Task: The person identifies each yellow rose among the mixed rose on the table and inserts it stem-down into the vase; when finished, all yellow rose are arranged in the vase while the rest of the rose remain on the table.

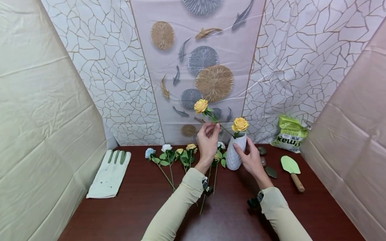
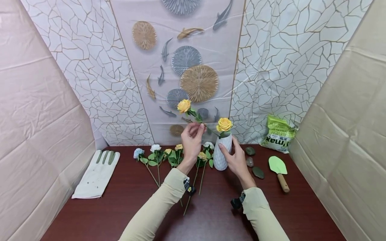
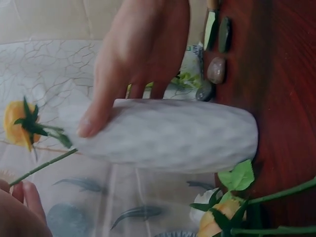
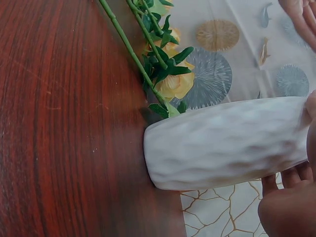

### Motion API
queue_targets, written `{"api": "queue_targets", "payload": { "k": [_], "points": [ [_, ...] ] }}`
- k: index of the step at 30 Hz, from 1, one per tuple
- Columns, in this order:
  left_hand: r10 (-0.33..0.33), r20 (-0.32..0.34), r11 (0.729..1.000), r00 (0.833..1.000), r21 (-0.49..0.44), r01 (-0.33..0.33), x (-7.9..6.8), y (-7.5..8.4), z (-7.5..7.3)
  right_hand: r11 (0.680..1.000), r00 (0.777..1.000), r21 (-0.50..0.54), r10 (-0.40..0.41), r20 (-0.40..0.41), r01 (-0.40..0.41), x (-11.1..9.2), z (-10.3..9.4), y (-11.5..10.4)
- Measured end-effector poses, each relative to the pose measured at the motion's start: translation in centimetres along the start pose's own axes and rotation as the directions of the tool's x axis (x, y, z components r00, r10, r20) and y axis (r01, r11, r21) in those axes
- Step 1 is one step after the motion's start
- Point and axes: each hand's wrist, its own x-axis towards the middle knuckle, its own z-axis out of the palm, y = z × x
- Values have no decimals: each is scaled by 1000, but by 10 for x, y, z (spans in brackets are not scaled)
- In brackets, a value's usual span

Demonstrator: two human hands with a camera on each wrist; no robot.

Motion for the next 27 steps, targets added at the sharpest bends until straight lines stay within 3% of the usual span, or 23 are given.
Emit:
{"api": "queue_targets", "payload": {
  "k": [6, 12, 16, 22, 27],
  "points": [
    [-30, -31, 989, 999, 145, 34, -5, -10, 7, 1000, 1000, -24, -18, -6, 18, -1, 0, -1],
    [-34, 17, 963, 999, 268, 28, -7, -11, 11, 999, 1000, -41, -24, -14, 23, -2, -2, -2],
    [-72, 51, 944, 996, 326, 52, -8, -11, 14, 1000, 1000, -30, -10, -5, 9, -2, -3, -2],
    [-185, 137, 900, 973, 422, 112, -13, -23, 16, 1000, 1000, -21, -3, 12, 3, -2, -2, -1],
    [-249, 153, 872, 956, 464, 152, -18, -34, 9, 1000, 1000, -3, 5, 14, -5, 0, 0, 5]
  ]
}}
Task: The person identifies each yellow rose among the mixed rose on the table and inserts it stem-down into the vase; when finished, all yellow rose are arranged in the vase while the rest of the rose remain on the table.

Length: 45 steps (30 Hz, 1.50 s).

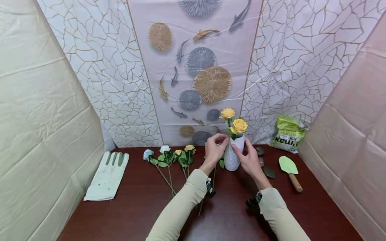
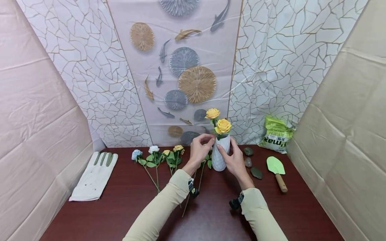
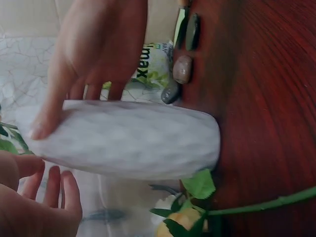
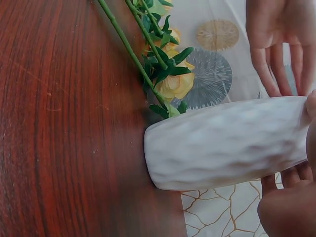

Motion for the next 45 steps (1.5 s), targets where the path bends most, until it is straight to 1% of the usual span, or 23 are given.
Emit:
{"api": "queue_targets", "payload": {
  "k": [3, 6, 9, 13, 16, 18, 22, 25, 27, 29, 33, 35, 38, 41, 43, 45],
  "points": [
    [-17, 15, 1000, 1000, -9, 17, -2, -8, -4, 1000, 1000, -7, 2, -14, -2, 4, 3, 17],
    [-19, 29, 1000, 999, -14, 19, -2, -14, -11, 1000, 999, -4, 2, -36, -2, 7, 5, 33],
    [-8, 26, 1000, 1000, -2, 8, -3, -20, -21, 1000, 999, -1, -15, -38, 15, 8, 6, 37],
    [16, 14, 998, 1000, 59, -17, -5, -28, -37, 1000, 999, 7, -23, -30, 24, 7, 6, 30],
    [22, 33, 992, 999, 126, -26, -10, -37, -49, 1000, 999, 22, -20, -25, 20, 4, 3, 17],
    [-5, 61, 984, 998, 177, -6, -15, -43, -57, 999, 1000, 29, -16, -19, 17, 2, 1, 8],
    [-96, 115, 955, 989, 291, 58, -25, -55, -70, 1000, 1000, 19, -7, -7, 7, -1, 0, -3],
    [-162, 154, 935, 975, 340, 102, -31, -61, -77, 1000, 1000, 7, -10, 0, 10, -2, 0, -6],
    [-203, 194, 926, 960, 357, 124, -36, -66, -80, 1000, 1000, 9, -12, 1, 12, -2, 1, -6],
    [-248, 239, 914, 939, 378, 146, -40, -69, -83, 1000, 1000, 21, -4, 0, 4, -2, 1, -6],
    [-334, 313, 889, 889, 418, 187, -47, -73, -86, 999, 1000, 31, 15, 4, -15, -2, 0, -5],
    [-359, 332, 882, 872, 426, 201, -49, -75, -87, 999, 1000, 28, 21, 11, -21, -2, 0, -4],
    [-388, 361, 887, 848, 396, 237, -51, -76, -88, 999, 1000, 27, 21, 11, -21, -2, -1, -4],
    [-401, 389, 898, 829, 345, 272, -51, -76, -88, 999, 1000, 29, 18, 2, -19, -2, -1, -4],
    [-402, 400, 904, 824, 316, 288, -50, -76, -87, 1000, 1000, 24, 14, -2, -14, -2, 0, -4],
    [-395, 402, 909, 826, 298, 290, -49, -74, -86, 1000, 1000, 14, 5, -1, -5, -2, 0, -5]
  ]
}}
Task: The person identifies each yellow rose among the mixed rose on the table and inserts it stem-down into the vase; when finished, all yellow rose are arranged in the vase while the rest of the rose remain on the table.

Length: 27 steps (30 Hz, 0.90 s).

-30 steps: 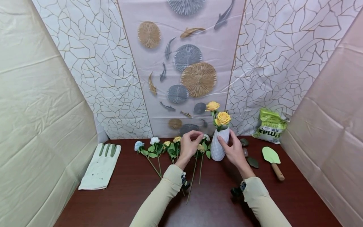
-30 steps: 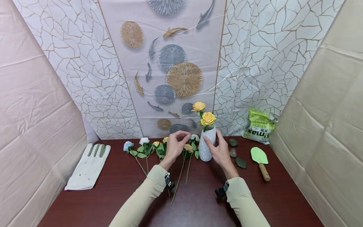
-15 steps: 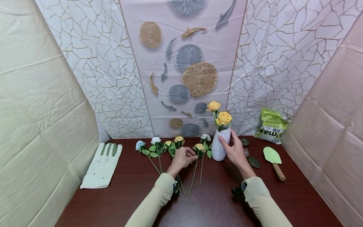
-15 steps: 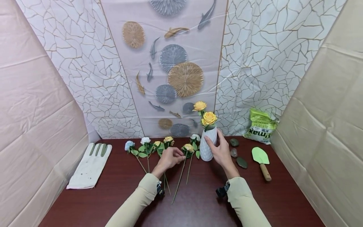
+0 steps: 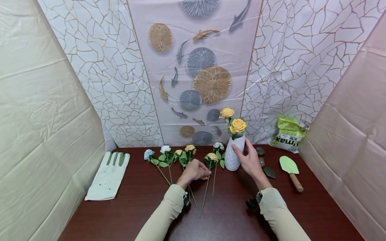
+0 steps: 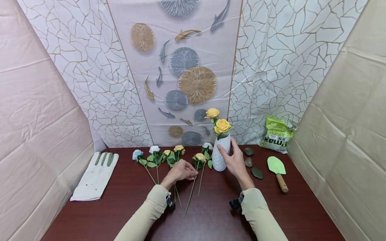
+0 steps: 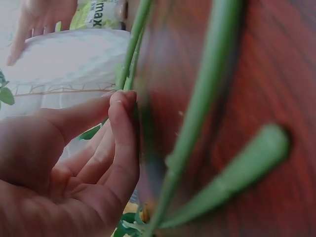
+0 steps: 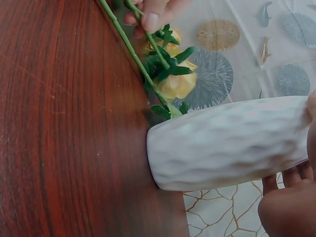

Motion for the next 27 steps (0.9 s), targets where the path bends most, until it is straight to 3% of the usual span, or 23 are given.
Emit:
{"api": "queue_targets", "payload": {
  "k": [8, 12, 15, 20, 23, 27],
  "points": [
    [113, -64, 993, 992, -15, -114, 2, 13, -1, 1000, 1000, -10, 19, 2, -19, 0, 0, 0],
    [194, -139, 980, 971, -1, -197, 2, 24, -5, 1000, 1000, -17, 9, -5, -9, 1, 0, 1],
    [246, -219, 966, 944, -25, -258, 5, 33, -7, 1000, 1000, -20, 7, -8, -7, 1, 0, 1],
    [311, -372, 929, 875, -77, -363, 9, 53, -12, 1000, 1000, -4, 0, -11, 0, 3, 1, 10],
    [329, -473, 913, 817, -63, -404, 10, 68, -17, 1000, 999, -3, -16, -31, 16, 7, 4, 26],
    [346, -598, 874, 724, -75, -480, 9, 87, -24, 1000, 998, -4, -25, -52, 24, 10, 8, 41]
  ]
}}
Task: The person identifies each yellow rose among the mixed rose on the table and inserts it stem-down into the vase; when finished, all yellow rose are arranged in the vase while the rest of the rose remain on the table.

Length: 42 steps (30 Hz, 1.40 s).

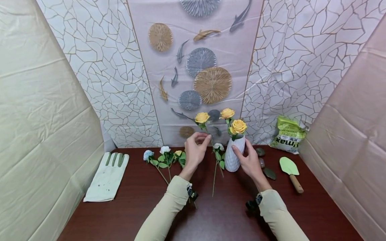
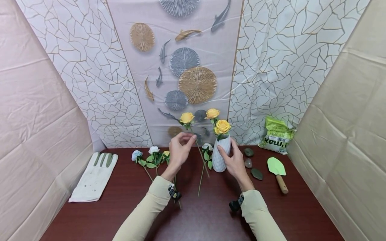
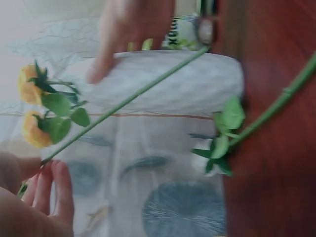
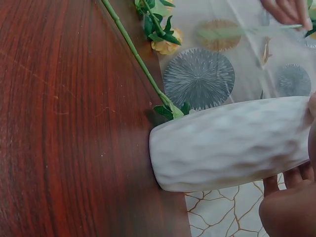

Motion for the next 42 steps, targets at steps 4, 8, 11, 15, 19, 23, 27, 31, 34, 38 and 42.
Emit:
{"api": "queue_targets", "payload": {
  "k": [4, 8, 11, 15, 19, 23, 27, 31, 34, 38, 42],
  "points": [
    [50, -115, 988, 992, -138, -66, 12, 18, 0, 1000, 1000, 17, 10, 2, -10, 0, 0, 1],
    [89, -189, 961, 978, -243, -134, 22, 38, -1, 1000, 1000, 18, 11, 13, -11, -1, -1, 1],
    [112, -224, 940, 968, -292, -177, 27, 53, -1, 1000, 1000, 13, 16, 21, -16, -1, -1, 0],
    [131, -274, 929, 953, -301, -214, 28, 76, -1, 1000, 1000, 17, 13, 28, -14, -2, -1, -8],
    [133, -312, 922, 941, -310, -233, 26, 90, -2, 1000, 999, 23, 13, 39, -13, -6, -4, -26],
    [152, -338, 916, 929, -304, -261, 26, 92, 0, 1000, 999, 8, 21, 50, -21, -8, -6, -36],
    [182, -323, 909, 929, -305, -284, 23, 92, 3, 1000, 999, -3, 29, 46, -29, -9, -7, -38],
    [185, -276, 915, 943, -302, -267, 19, 88, 11, 999, 999, 9, 31, 45, -31, -8, -8, -37],
    [174, -244, 929, 954, -281, -241, 19, 78, 21, 999, 999, 14, 32, 43, -33, -8, -8, -36],
    [158, -201, 945, 967, -253, -207, 20, 58, 36, 1000, 999, 8, 22, 31, -22, -8, -7, -36],
    [136, -155, 947, 978, -271, -174, 20, 44, 45, 1000, 999, 10, 23, 30, -24, -8, -6, -36]
  ]
}}
